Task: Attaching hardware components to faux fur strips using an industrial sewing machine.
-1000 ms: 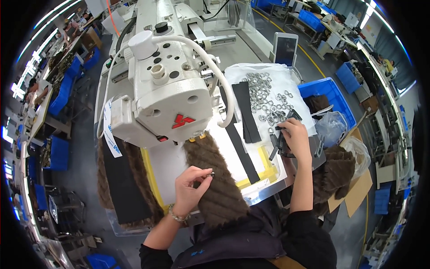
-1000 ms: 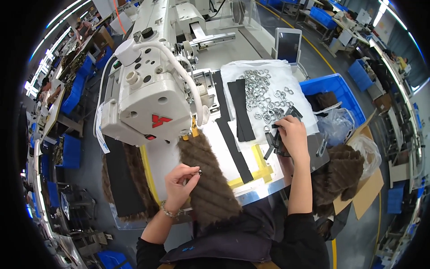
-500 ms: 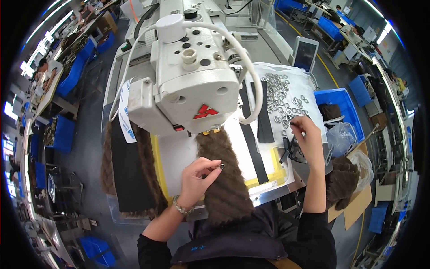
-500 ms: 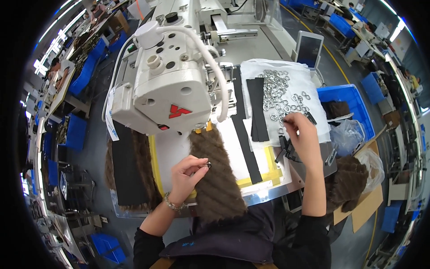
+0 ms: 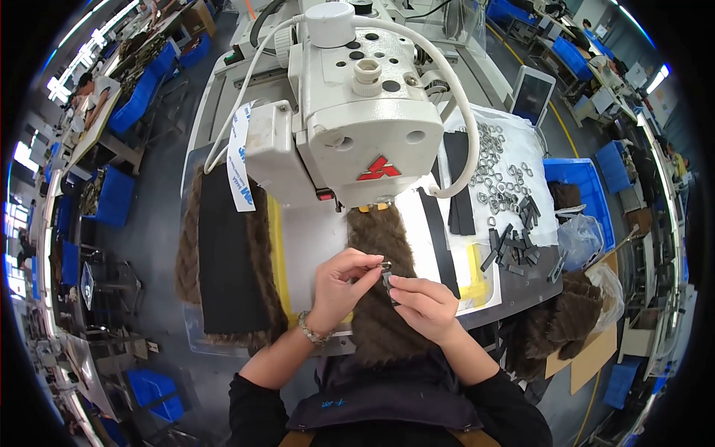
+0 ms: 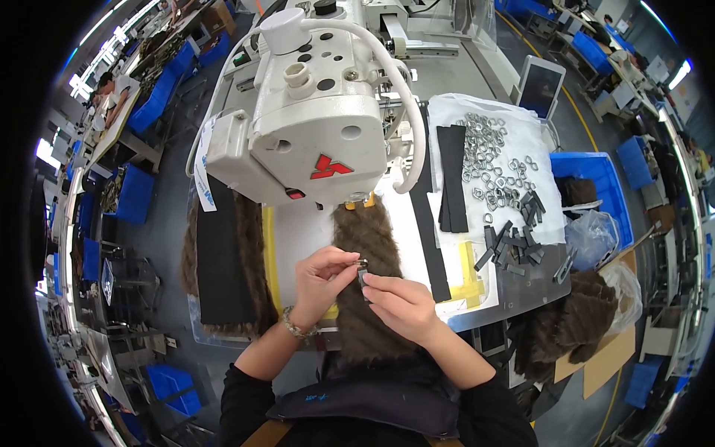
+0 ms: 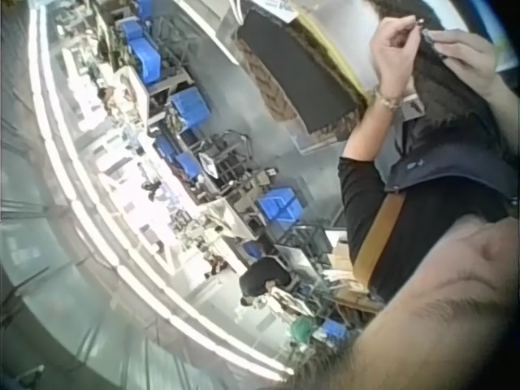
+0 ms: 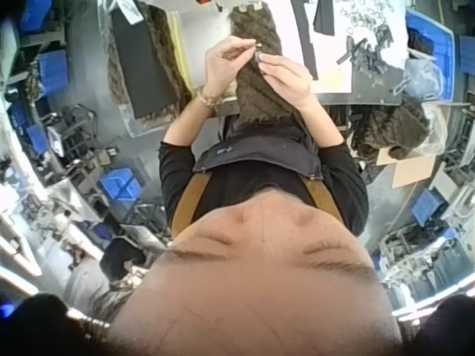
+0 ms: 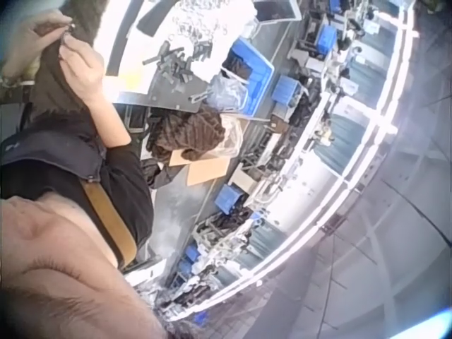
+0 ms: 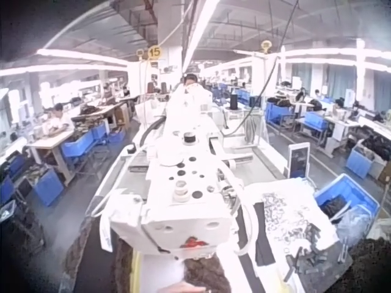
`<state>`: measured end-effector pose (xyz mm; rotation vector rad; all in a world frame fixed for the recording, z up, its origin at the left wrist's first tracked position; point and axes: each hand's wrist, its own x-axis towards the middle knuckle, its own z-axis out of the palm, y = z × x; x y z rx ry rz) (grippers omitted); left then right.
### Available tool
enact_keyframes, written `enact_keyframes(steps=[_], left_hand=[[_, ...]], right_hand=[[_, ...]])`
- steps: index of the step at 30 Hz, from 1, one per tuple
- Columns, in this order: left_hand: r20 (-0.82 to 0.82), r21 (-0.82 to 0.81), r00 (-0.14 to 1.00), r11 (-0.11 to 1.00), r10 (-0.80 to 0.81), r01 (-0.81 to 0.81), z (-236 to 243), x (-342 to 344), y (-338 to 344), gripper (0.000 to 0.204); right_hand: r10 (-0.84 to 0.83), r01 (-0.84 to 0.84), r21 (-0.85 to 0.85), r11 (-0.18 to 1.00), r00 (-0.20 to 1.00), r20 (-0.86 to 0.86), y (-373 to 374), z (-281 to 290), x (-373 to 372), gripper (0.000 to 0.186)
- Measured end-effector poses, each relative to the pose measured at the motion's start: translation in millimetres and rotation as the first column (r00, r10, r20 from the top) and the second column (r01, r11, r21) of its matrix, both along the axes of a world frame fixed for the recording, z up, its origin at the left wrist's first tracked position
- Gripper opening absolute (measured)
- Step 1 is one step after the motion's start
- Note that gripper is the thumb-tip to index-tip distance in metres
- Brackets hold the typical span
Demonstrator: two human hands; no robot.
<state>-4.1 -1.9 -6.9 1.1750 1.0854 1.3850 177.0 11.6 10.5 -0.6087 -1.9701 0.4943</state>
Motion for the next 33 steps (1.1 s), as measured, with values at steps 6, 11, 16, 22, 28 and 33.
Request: enact_keyframes(steps=[6,11,16,22,28,33], left_hand=[[-0.045,0.059,0.999,0.998,0.027,-0.024,3.6,1.2,-2.4,0.024],[-0.105,0.125,0.994,0.992,0.033,-0.019,0.6,-1.3,-1.3,0.023],[-0.193,0.197,0.978,0.979,0.083,-0.044,0.7,-3.1,1.3,0.022],[-0.287,0.246,0.951,0.968,0.118,-0.046,5.7,-3.1,0.9,0.019],[-0.314,0.300,0.939,0.953,0.139,-0.041,9.2,-3.2,-1.5,0.019],[-0.269,0.291,0.947,0.952,0.177,-0.095,5.4,-6.1,-0.3,0.018]], right_hand=[[-0.054,0.053,0.075,0.996,0.998,0.010,5.1,0.4,-5.6,0.017],[-0.050,0.050,0.000,0.999,0.998,-0.033,3.8,-5.3,-8.5,0.018],[-0.052,0.051,-0.067,0.996,0.999,-0.016,3.4,-0.9,-9.0,0.024],[-0.082,0.073,0.128,0.989,0.995,0.065,12.4,6.4,-8.3,0.030],[-0.052,-0.011,0.335,0.942,0.983,0.179,31.9,10.2,-6.5,0.020],[0.088,-0.162,0.365,0.917,0.974,0.211,46.1,11.0,-10.1,0.017]])
